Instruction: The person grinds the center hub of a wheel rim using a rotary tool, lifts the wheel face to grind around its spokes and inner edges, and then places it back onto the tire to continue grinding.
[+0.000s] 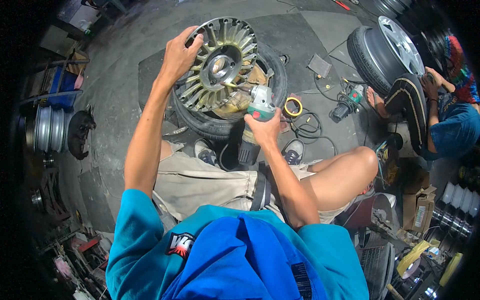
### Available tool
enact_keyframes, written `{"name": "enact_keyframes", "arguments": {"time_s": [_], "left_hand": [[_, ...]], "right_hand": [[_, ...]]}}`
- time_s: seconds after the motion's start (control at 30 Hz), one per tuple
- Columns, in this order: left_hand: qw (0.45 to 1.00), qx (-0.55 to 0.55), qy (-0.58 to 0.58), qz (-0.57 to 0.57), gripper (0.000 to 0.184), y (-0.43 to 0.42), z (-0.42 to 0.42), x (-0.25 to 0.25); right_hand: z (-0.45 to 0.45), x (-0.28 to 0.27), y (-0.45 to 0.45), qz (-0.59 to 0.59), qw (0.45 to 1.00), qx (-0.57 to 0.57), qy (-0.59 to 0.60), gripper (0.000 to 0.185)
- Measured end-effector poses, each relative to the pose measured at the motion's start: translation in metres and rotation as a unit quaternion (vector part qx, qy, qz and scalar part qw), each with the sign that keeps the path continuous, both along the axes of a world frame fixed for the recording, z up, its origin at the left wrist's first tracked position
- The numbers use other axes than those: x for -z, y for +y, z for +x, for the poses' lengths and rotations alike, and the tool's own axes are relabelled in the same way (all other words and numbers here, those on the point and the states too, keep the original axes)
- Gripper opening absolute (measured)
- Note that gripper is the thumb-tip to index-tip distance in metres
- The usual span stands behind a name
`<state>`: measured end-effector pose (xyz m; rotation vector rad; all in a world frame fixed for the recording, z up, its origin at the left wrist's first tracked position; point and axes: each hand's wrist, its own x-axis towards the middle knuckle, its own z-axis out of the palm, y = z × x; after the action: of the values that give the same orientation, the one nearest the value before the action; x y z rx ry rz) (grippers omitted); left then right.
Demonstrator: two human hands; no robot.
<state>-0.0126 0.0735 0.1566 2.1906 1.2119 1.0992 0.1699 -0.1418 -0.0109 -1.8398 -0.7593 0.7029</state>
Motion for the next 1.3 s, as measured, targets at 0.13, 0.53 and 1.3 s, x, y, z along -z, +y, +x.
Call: {"name": "enact_keyframes", "arguments": {"time_s": [0.13, 0.53, 1.3], "left_hand": [[1.0, -0.007, 0.005, 0.027, 0.038, 0.0, 0.001, 0.002], [1.0, 0.007, 0.01, -0.001, 0.037, 0.002, 0.005, -0.003], [0.999, -0.028, 0.023, -0.001, 0.042, 0.049, -0.035, 0.03]], "right_hand": [[0.004, -0.006, 0.001, -0.018, 0.998, -0.015, 0.056, 0.092], [-0.024, -0.022, 0.005, 0.078, 0.997, -0.019, 0.0, 0.078], [0.012, -0.008, 0.029, 0.028, 0.999, 0.003, -0.039, 0.085]]}}
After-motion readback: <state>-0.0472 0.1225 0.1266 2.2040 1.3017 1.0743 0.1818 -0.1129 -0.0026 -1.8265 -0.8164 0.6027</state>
